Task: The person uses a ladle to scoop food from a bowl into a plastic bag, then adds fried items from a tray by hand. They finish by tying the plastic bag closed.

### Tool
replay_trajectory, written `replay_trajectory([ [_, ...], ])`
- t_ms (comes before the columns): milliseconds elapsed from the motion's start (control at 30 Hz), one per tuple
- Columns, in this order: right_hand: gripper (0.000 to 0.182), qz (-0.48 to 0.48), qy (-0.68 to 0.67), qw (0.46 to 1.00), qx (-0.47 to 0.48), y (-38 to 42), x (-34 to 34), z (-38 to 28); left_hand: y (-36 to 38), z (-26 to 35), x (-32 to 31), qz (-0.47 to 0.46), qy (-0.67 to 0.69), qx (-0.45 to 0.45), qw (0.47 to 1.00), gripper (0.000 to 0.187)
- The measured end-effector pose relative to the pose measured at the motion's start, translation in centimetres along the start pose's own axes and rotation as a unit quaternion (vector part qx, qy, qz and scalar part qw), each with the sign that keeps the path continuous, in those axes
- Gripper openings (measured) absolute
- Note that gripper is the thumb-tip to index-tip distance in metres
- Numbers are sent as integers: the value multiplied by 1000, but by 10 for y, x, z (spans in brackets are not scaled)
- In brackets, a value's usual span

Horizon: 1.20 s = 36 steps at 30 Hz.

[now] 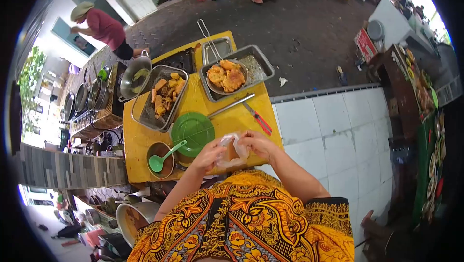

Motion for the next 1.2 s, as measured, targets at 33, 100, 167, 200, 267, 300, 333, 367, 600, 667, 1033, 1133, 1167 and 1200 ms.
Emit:
replay_trajectory([
  [33,16,6,-11,1000,1,0,0,1,-6,2,0,-7,-64,-20,998,39],
  [100,20,53,-15,998,37,-1,1,0,-9,11,3,-21,-100,-37,994,36],
  [167,22,81,-18,996,41,5,1,-4,-15,14,6,-27,-127,-51,990,35],
  [200,25,120,29,991,47,12,-2,-12,-23,13,12,-28,-134,-88,987,35],
  [267,27,157,75,984,45,11,1,-16,-27,14,20,-25,-139,-117,983,36],
  [300,28,188,155,969,47,7,8,-19,-29,19,24,-15,-201,-109,973,36],
  [333,28,219,235,946,52,7,12,-23,-28,26,23,-8,-263,-104,959,36],
  [367,20,268,286,918,61,7,15,-24,-24,32,20,-4,-269,-110,957,41],
  [600,16,360,430,802,205,34,-18,-42,-18,47,4,90,-519,-400,750,27],
  [667,17,335,468,788,218,39,-31,-37,-18,40,0,105,-502,-311,800,20],
  [1033,23,360,506,730,284,38,-38,-40,7,31,-22,90,-460,-255,846,20],
  [1133,13,314,436,801,266,29,-35,-35,15,23,-9,124,-506,-207,828,24],
  [1167,13,310,439,800,266,28,-36,-36,17,18,-2,144,-529,-192,814,25],
  [1200,13,309,374,837,253,28,-35,-36,17,9,7,149,-527,-190,815,25],
])
Point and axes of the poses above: each hand's wrist, its own y-axis away from the middle knuckle, its own x-axis out of the back of the hand, z = x × y, the point moved 4 cm from there along -y, towards the middle knuckle, and after that the axes turned 9 degrees about -x, right-handed, at the moved point
